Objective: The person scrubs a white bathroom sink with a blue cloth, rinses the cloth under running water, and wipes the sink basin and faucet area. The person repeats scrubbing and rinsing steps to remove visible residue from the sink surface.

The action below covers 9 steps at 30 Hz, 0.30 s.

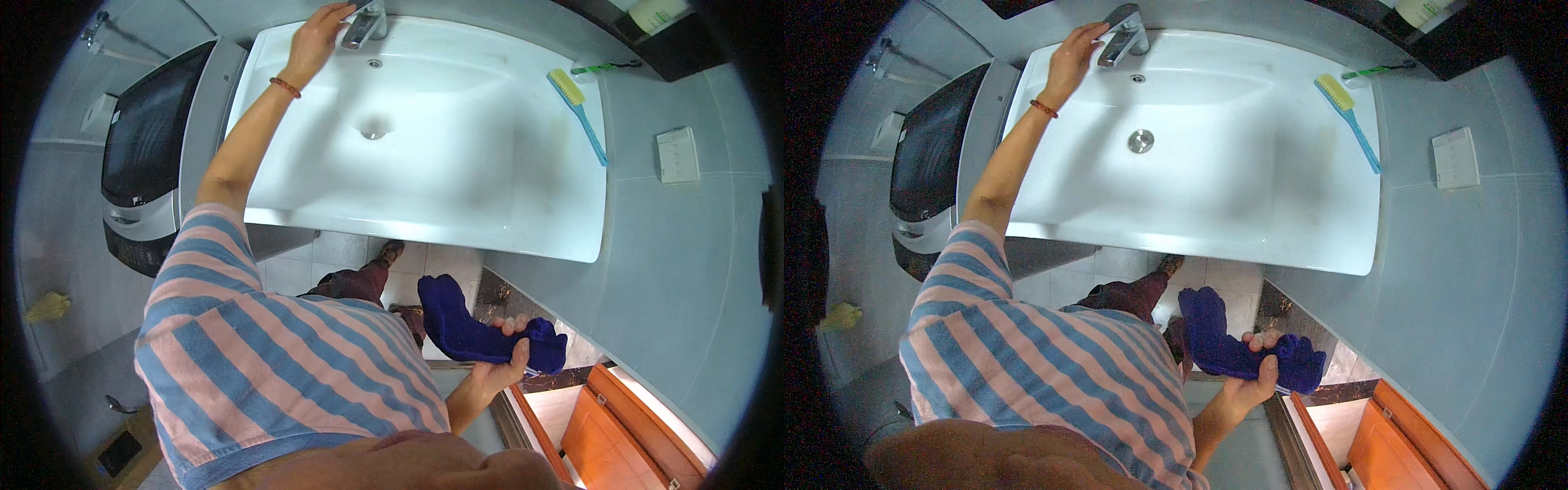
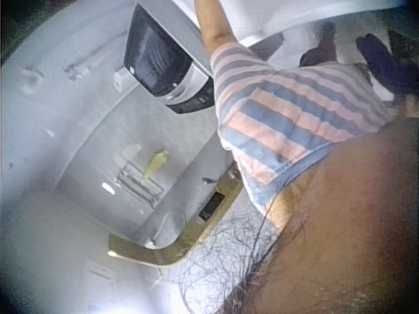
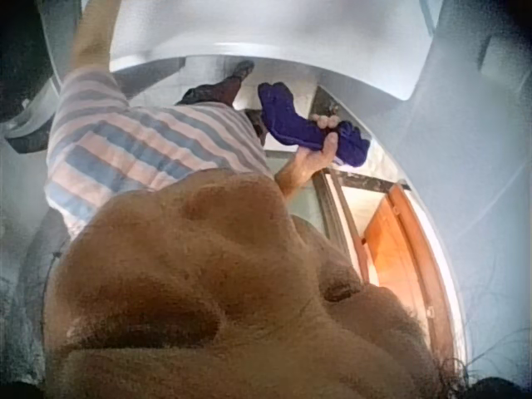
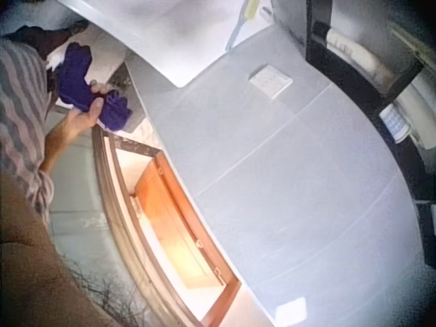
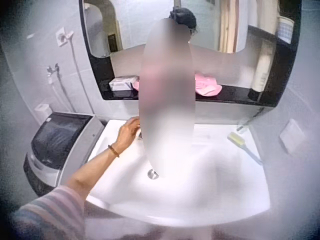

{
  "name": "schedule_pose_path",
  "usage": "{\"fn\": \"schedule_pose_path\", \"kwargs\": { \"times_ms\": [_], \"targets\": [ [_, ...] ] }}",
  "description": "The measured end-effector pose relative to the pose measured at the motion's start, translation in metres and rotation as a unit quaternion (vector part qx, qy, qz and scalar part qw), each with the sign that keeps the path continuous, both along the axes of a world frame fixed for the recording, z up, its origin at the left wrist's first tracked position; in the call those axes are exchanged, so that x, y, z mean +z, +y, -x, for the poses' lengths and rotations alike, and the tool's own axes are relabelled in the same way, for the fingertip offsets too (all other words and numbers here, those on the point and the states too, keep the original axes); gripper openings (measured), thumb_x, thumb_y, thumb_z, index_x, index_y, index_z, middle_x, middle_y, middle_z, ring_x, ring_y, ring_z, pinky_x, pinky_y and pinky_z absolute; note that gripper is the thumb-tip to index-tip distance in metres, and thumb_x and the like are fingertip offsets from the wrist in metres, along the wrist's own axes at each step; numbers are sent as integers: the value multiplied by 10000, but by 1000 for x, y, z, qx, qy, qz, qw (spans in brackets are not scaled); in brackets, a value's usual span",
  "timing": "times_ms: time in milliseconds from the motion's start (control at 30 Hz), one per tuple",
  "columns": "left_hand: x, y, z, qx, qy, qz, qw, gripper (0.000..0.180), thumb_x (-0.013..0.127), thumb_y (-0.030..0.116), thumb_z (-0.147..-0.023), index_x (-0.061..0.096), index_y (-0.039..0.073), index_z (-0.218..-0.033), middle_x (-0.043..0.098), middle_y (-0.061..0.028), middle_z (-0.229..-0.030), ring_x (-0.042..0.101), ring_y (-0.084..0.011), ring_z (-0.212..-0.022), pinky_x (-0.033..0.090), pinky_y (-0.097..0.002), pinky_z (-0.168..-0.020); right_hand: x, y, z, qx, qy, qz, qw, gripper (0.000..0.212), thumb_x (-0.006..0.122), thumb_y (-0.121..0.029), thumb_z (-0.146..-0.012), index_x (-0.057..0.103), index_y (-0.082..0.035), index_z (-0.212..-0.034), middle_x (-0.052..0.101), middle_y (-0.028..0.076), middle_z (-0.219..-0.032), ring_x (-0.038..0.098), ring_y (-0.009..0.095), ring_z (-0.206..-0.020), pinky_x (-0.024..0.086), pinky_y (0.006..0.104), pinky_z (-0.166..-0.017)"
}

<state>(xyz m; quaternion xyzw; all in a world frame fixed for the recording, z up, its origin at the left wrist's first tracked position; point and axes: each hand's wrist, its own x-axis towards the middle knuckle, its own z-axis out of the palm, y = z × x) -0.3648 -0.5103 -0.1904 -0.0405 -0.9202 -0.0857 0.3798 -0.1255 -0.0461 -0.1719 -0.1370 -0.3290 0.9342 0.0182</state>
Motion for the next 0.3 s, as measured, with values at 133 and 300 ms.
{"fn": "schedule_pose_path", "kwargs": {
  "times_ms": [133,300],
  "targets": [
    [6,-17,12,-32,64,-26,997,206,630,109,-781,638,110,-987,635,-40,-973,617,-209,-844,509,-280,-680,2,5,-11,-18,-3,-13,1000,275,577,-88,-795,445,-48,-1034,448,64,-913,484,183,-839,415,369,-861],
    [1,-10,28,18,53,-252,966,181,655,166,-789,660,60,-935,650,-57,-969,625,-180,-821,503,-263,-682,1,10,-21,-25,-4,-31,999,258,568,-102,-811,441,-46,-1028,447,62,-915,486,188,-847,415,374,-874]
  ]
}}
